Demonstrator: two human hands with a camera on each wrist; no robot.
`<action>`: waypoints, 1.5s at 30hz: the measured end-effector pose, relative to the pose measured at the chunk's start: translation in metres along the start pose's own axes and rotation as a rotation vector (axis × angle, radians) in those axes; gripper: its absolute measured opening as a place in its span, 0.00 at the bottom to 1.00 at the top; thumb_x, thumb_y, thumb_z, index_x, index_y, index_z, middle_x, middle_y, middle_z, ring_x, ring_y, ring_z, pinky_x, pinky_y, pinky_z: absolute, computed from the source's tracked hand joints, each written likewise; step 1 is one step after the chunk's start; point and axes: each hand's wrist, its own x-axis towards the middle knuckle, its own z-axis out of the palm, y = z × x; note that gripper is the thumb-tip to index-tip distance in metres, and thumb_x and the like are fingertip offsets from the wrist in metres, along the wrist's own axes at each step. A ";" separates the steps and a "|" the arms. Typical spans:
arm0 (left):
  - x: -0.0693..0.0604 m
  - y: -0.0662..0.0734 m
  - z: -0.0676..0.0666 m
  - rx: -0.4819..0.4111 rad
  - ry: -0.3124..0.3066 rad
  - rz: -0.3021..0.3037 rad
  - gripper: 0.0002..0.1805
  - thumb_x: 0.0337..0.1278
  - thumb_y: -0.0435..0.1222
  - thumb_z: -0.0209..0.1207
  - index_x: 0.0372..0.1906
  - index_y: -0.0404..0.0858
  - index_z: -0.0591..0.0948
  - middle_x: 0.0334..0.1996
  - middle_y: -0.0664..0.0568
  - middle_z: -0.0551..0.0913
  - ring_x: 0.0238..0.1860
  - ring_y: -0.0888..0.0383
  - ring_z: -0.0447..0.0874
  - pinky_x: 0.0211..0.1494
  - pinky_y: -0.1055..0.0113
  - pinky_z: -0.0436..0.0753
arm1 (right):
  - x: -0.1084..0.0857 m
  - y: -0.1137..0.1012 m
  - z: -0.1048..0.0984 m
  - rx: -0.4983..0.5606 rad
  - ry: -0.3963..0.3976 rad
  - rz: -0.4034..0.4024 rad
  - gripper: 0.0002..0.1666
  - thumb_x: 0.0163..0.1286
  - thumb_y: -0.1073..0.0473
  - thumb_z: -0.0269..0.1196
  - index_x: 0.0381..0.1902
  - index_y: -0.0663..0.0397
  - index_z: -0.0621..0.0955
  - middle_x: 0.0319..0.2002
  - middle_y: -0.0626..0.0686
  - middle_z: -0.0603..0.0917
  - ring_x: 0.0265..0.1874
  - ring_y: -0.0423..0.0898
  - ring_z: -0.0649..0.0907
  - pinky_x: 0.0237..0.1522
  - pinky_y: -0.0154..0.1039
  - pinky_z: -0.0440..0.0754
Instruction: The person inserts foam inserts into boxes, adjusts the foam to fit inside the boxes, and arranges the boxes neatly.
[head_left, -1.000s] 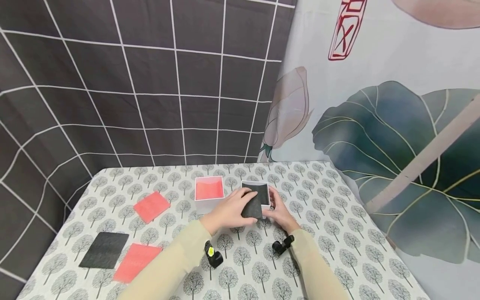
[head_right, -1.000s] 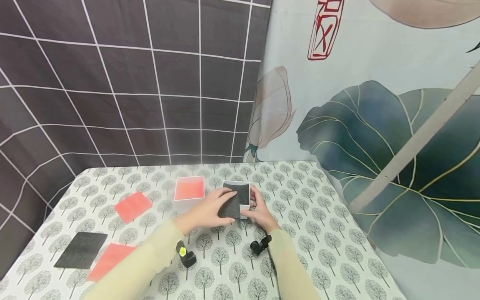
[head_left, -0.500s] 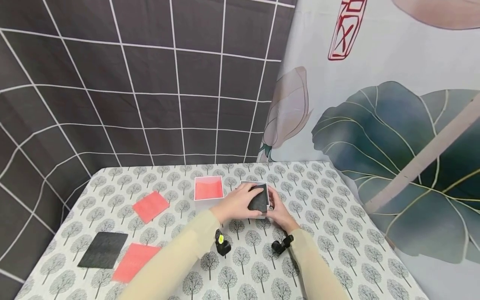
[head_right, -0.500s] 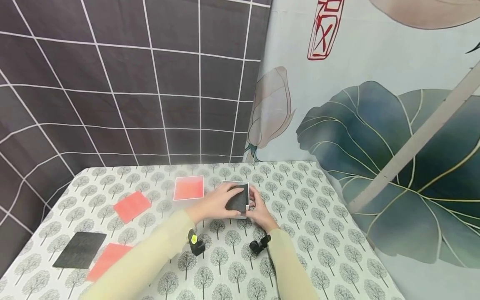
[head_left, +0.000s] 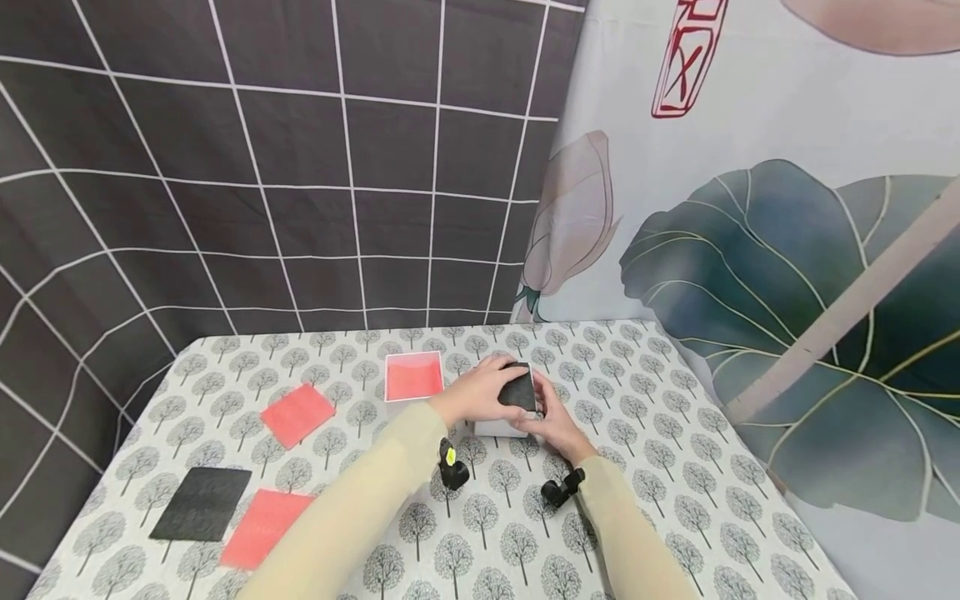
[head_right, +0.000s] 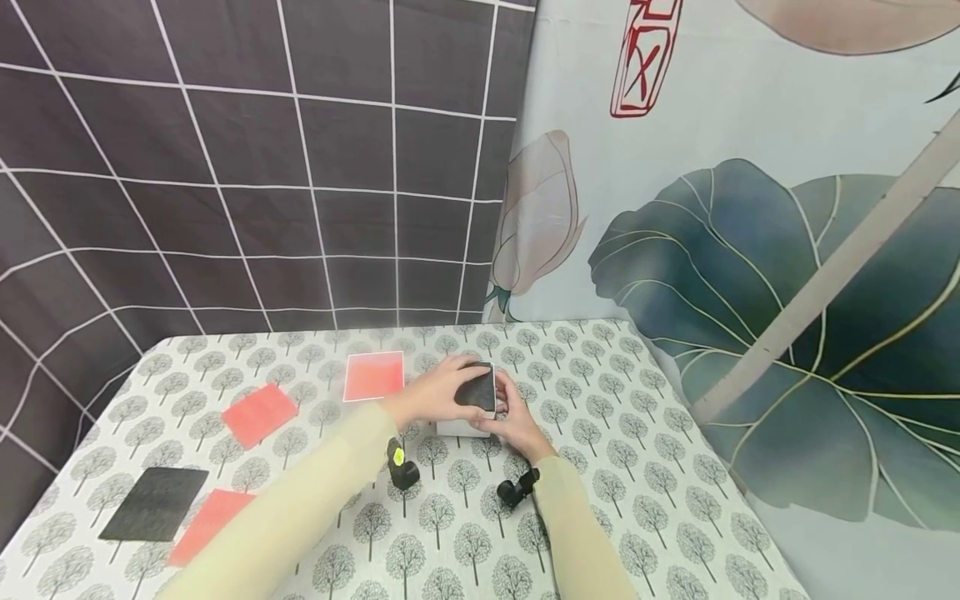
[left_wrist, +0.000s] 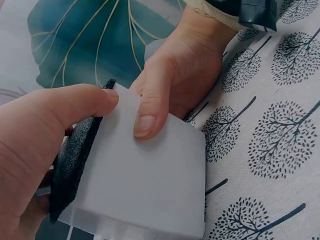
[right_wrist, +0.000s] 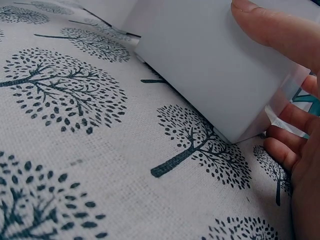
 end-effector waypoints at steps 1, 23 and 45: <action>0.000 0.000 -0.001 0.000 -0.005 -0.006 0.41 0.46 0.54 0.63 0.68 0.45 0.66 0.67 0.48 0.62 0.64 0.51 0.60 0.59 0.57 0.71 | 0.000 0.000 0.000 -0.001 -0.002 0.000 0.54 0.51 0.69 0.69 0.71 0.53 0.53 0.59 0.63 0.65 0.52 0.54 0.69 0.54 0.45 0.69; 0.007 -0.008 -0.005 0.031 -0.052 0.009 0.32 0.56 0.51 0.58 0.65 0.43 0.69 0.67 0.49 0.63 0.68 0.51 0.55 0.66 0.55 0.63 | 0.002 -0.001 0.001 -0.003 -0.025 -0.017 0.54 0.53 0.69 0.68 0.71 0.53 0.51 0.59 0.63 0.65 0.48 0.51 0.72 0.49 0.40 0.76; -0.006 -0.015 0.003 -0.184 0.178 -0.066 0.23 0.63 0.39 0.54 0.60 0.35 0.71 0.63 0.44 0.68 0.65 0.49 0.61 0.67 0.55 0.62 | 0.002 0.010 -0.001 0.029 0.011 0.012 0.55 0.52 0.68 0.70 0.71 0.51 0.52 0.59 0.62 0.65 0.51 0.53 0.72 0.51 0.42 0.75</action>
